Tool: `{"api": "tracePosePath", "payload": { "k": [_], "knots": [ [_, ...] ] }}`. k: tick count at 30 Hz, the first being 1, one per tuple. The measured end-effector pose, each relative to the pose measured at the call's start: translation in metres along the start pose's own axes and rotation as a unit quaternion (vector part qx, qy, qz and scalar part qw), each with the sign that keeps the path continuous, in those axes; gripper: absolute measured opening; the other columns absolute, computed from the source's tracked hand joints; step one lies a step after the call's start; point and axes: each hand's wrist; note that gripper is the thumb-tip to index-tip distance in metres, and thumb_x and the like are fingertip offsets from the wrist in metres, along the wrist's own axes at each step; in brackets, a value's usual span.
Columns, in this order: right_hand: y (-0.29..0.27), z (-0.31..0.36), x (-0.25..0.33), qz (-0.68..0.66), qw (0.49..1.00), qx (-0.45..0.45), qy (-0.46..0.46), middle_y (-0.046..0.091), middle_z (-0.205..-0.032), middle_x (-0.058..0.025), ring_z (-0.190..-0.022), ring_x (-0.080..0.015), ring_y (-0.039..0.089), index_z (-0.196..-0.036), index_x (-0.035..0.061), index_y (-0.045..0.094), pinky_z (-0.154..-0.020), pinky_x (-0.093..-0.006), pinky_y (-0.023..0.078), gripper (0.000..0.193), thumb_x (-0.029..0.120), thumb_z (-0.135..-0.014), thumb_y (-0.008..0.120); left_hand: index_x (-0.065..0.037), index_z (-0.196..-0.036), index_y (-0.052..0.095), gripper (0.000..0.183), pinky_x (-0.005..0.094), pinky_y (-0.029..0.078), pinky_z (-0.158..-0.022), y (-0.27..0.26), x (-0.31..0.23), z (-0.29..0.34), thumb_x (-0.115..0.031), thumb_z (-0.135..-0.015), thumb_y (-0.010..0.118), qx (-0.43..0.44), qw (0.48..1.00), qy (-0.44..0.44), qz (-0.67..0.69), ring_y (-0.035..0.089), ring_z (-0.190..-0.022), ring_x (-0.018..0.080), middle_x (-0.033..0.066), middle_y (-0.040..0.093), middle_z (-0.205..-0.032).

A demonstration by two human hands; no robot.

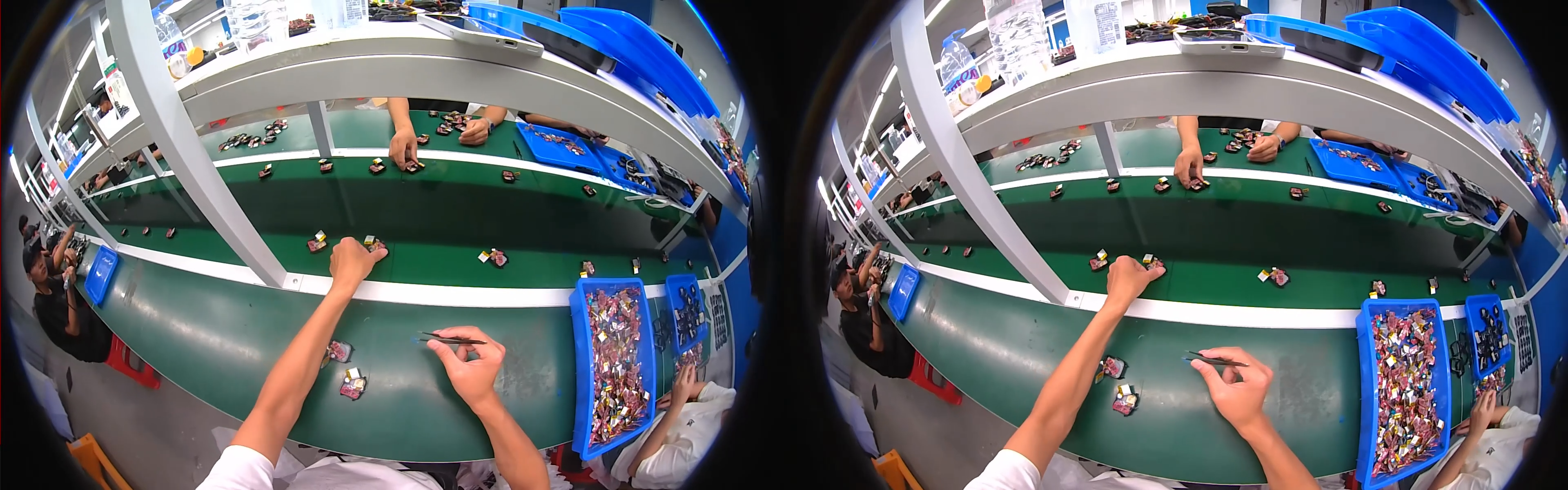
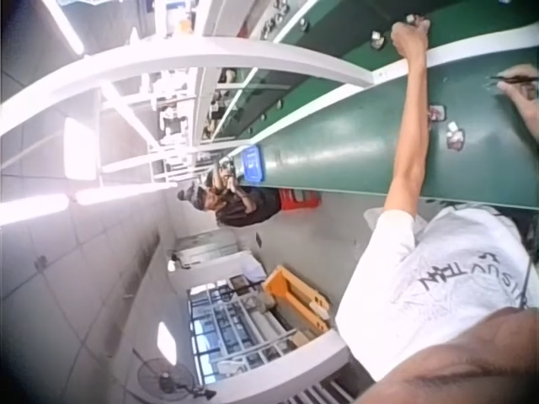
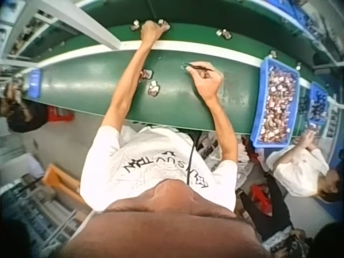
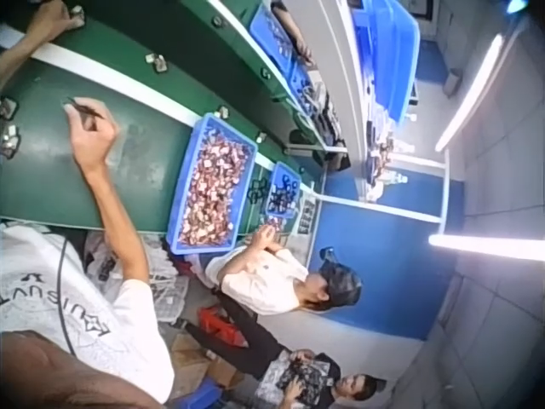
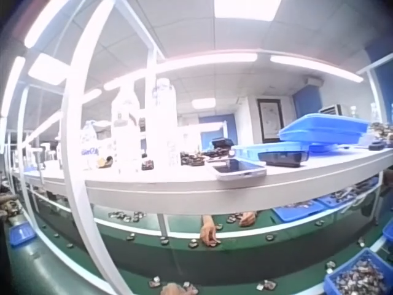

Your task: Assembling and inspecting small electronic components on an assembly line conveyor belt.

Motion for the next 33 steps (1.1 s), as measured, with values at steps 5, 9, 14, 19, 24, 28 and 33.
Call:
{"api": "tracePosePath", "payload": {
  "k": [5,9,14,19,24,28,33],
  "knots": [
    [0.002,0.002,0.004,0.002,1.0,0.009,-0.001,0.074,-0.079,-0.0035,-0.046,-0.0019,0.037,-0.089,0.0015,0.076,-0.042,-0.0212,0.028,0.019,0.0,-0.074,0.087,0.005,-0.069,0.07,0.045,0.0447,0.056,-0.071,-0.002,0.014,-0.018,-0.032,-0.065,0.095,0.016,0.999,-0.023,0.025,0.073,-0.077,0.0366,0.0198,0.074,-0.079],
    [0.002,0.002,0.004,0.011,1.0,0.02,0.007,0.077,-0.09,-0.0084,-0.047,-0.0007,0.038,-0.086,-0.0018,0.074,-0.045,-0.0195,0.029,0.017,-0.004,-0.073,0.085,0.005,-0.073,0.071,0.044,0.043,0.055,-0.072,-0.004,0.016,-0.021,-0.032,-0.066,0.094,0.033,0.999,-0.033,0.024,0.073,-0.077,0.0348,0.0188,0.074,-0.08],
    [0.005,0.002,0.002,0.011,1.0,0.014,0.01,0.073,-0.078,-0.0034,-0.047,-0.002,0.038,-0.089,0.0019,0.077,-0.042,-0.0214,0.028,0.019,0.0,-0.073,0.087,0.004,-0.072,0.072,0.04,0.0423,0.055,-0.074,-0.009,0.012,-0.026,-0.03,-0.068,0.093,0.048,0.997,-0.052,0.006,0.073,-0.076,0.0334,0.0181,0.074,-0.079],
    [0.007,0.003,0.001,0.019,1.0,0.021,0.012,0.073,-0.078,-0.0032,-0.047,-0.002,0.038,-0.089,0.0022,0.077,-0.042,-0.0215,0.028,0.019,0.0,-0.073,0.087,0.002,-0.074,0.073,0.034,0.0378,0.056,-0.065,-0.022,0.008,-0.02,-0.026,-0.069,0.092,0.104,0.99,-0.085,0.033,0.072,-0.066,0.0252,0.0155,0.073,-0.073],
    [0.009,0.004,0.001,0.019,0.999,0.026,0.022,0.073,-0.077,-0.0024,-0.047,-0.002,0.037,-0.089,0.0025,0.077,-0.043,-0.0212,0.028,0.019,0.001,-0.073,0.087,0.006,-0.071,0.068,0.025,0.0246,0.042,-0.04,-0.051,0.016,-0.002,-0.01,-0.075,0.087,0.181,0.951,-0.049,0.244,0.062,-0.047,0.013,0.0127,0.069,-0.067],
    [0.007,0.004,0.002,0.024,0.998,0.047,0.041,0.076,-0.086,-0.0058,-0.049,0.0003,0.04,-0.086,-0.0015,0.074,-0.045,-0.0188,0.03,0.017,-0.003,-0.074,0.086,0.009,-0.092,0.066,0.026,0.0238,0.036,-0.039,-0.071,0.015,0.03,-0.008,-0.081,0.082,0.242,0.929,-0.043,0.277,0.06,-0.048,0.011,0.0092,0.067,-0.07],
    [0.003,0.004,-0.002,-0.064,0.988,0.063,0.129,0.075,-0.086,-0.0071,-0.052,0.0014,0.043,-0.088,-0.0029,0.072,-0.047,-0.0167,0.031,0.016,-0.004,-0.077,0.084,0.008,-0.097,0.069,0.02,0.023,0.035,-0.04,-0.08,0.008,0.093,-0.009,-0.089,0.074,0.298,0.906,-0.041,0.299,0.056,-0.049,0.0077,0.0057,0.068,-0.07]
  ]
}}
Point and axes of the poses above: each hand's wrist, its own z-axis away from the middle knuckle, its own y-axis out of the palm, x = y × z
